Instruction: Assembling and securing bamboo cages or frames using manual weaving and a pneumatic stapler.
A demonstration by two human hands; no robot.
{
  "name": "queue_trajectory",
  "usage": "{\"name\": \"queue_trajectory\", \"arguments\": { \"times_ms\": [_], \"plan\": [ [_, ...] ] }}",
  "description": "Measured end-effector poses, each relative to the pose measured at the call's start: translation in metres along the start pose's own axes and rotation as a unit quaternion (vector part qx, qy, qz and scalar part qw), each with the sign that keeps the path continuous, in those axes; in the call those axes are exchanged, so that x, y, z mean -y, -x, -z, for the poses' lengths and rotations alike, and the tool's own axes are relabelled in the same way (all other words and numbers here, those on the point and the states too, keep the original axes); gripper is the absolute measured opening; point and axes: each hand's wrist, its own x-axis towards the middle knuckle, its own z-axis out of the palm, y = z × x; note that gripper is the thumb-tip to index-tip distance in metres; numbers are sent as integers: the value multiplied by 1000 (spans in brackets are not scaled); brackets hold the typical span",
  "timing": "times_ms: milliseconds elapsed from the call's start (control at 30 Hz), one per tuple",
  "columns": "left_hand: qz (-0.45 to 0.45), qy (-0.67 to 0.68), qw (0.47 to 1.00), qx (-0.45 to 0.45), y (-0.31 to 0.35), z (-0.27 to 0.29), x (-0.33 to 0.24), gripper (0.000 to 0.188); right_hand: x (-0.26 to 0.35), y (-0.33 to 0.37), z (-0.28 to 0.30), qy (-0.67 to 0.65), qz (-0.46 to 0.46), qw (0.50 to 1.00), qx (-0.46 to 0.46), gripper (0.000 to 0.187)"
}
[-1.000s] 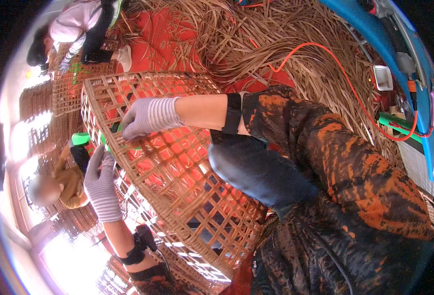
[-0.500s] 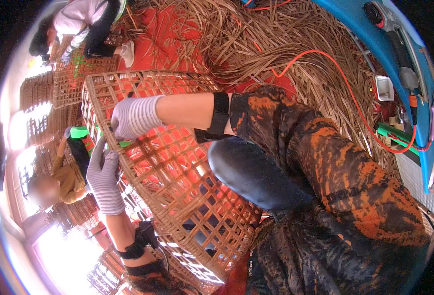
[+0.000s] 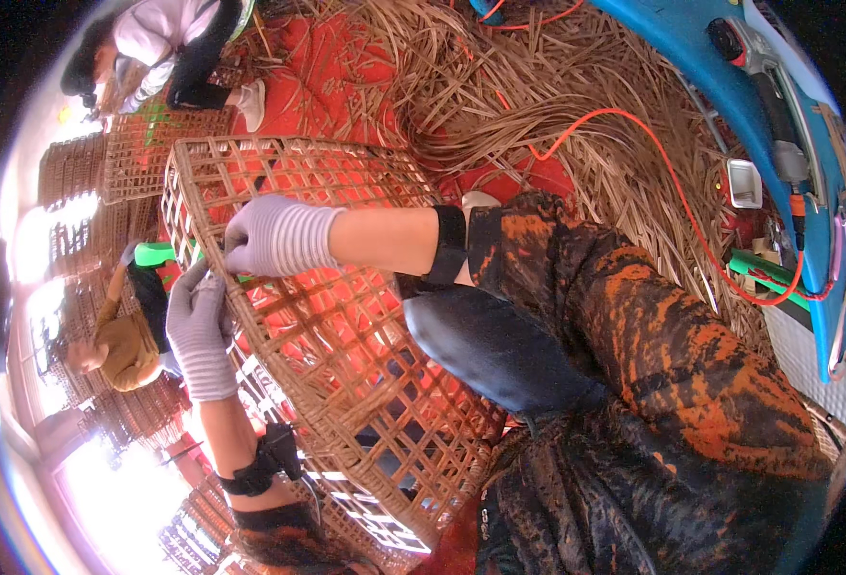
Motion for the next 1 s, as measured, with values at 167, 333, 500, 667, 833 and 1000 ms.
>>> {"name": "queue_trajectory", "arguments": {
  "times_ms": [167,333,500,667,833,1000],
  "plan": [
    [26,11,999,15,-9,1,3,27,-1,8,0,-23,119,991,-55,24],
    [50,50,997,30,-10,9,5,29,-13,-10,13,46,284,957,25,24],
    [55,27,998,22,-11,7,7,31,-14,-27,22,135,343,926,85,24],
    [48,79,996,-2,-12,3,4,28,-14,-31,23,109,370,917,105,26],
    [55,79,995,-4,-14,0,4,28,-18,-34,24,94,388,910,116,26],
    [55,95,994,-10,-14,2,5,31,-22,-34,20,89,399,907,106,26]
  ]
}}
